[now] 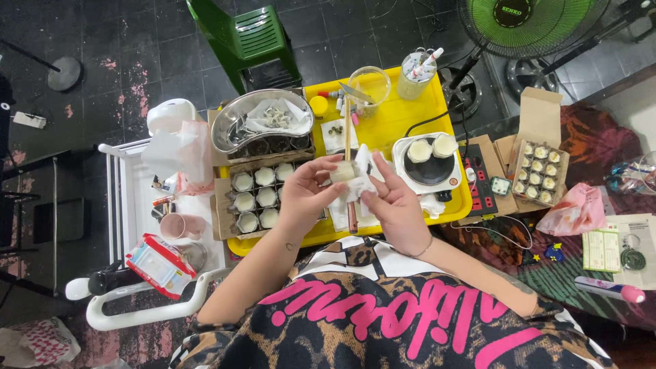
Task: Cleaning the interior of small candle jars with a tissue and placing wicks into the center of each jar.
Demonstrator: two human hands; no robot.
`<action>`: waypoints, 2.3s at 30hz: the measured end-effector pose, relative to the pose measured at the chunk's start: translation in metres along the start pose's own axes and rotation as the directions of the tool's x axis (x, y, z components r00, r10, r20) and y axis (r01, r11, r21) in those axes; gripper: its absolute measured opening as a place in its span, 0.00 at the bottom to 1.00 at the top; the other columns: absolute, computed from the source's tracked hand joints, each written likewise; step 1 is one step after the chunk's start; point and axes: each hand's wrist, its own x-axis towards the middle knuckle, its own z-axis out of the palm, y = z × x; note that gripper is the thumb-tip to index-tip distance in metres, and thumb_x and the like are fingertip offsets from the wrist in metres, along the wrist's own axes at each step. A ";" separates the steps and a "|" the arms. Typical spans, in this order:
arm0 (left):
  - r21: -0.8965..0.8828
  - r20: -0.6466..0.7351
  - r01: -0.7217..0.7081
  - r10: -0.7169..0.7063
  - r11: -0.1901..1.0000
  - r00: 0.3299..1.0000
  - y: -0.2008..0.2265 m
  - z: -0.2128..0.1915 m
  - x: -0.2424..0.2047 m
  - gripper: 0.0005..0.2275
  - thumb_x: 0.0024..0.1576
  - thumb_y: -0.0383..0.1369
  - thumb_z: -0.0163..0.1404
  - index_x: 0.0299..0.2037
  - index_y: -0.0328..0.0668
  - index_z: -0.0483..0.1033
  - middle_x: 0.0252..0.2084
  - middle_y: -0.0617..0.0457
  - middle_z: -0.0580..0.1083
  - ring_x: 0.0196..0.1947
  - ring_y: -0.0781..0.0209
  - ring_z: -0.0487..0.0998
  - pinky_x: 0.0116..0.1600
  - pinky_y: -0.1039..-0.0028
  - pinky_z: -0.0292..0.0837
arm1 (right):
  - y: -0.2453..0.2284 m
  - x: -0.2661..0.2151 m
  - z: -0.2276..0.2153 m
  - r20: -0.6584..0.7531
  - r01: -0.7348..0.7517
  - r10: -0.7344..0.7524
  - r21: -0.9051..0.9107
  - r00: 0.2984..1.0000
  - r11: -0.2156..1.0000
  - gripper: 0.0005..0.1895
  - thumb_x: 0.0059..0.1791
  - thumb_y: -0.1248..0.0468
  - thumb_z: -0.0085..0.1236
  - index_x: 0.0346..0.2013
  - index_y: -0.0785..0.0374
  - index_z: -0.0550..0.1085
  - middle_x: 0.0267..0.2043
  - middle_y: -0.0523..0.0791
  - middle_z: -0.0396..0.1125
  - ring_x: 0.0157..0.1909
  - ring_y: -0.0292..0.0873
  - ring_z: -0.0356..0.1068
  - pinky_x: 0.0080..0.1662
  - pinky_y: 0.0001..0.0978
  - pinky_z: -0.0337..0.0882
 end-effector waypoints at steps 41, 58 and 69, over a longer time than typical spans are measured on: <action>0.252 0.197 -0.084 0.033 0.964 0.980 0.023 0.018 -0.006 0.33 0.54 0.18 0.62 0.68 0.39 0.60 0.69 0.43 0.66 0.66 0.55 0.72 0.68 0.65 0.73 | 0.011 0.002 -0.031 -0.039 -0.060 0.074 0.296 0.996 0.953 0.20 0.57 0.70 0.50 0.66 0.66 0.69 0.54 0.46 0.72 0.48 0.35 0.72 0.50 0.28 0.72; 0.703 0.398 -0.442 0.208 0.557 0.894 0.006 0.052 -0.017 0.34 0.51 0.30 0.67 0.67 0.44 0.60 0.69 0.46 0.68 0.65 0.48 0.73 0.66 0.65 0.73 | 0.003 0.006 -0.029 -0.285 -0.093 0.146 0.189 0.947 0.977 0.08 0.49 0.73 0.56 0.43 0.67 0.77 0.43 0.46 0.74 0.44 0.38 0.75 0.47 0.29 0.75; 0.757 0.326 -0.283 0.034 0.589 0.945 -0.001 0.056 -0.005 0.38 0.49 0.26 0.63 0.70 0.47 0.57 0.69 0.42 0.64 0.58 0.50 0.77 0.60 0.65 0.75 | 0.078 -0.006 -0.136 0.273 0.272 -0.343 -0.961 0.899 -0.052 0.07 0.50 0.61 0.61 0.42 0.56 0.78 0.47 0.41 0.71 0.51 0.47 0.70 0.54 0.38 0.69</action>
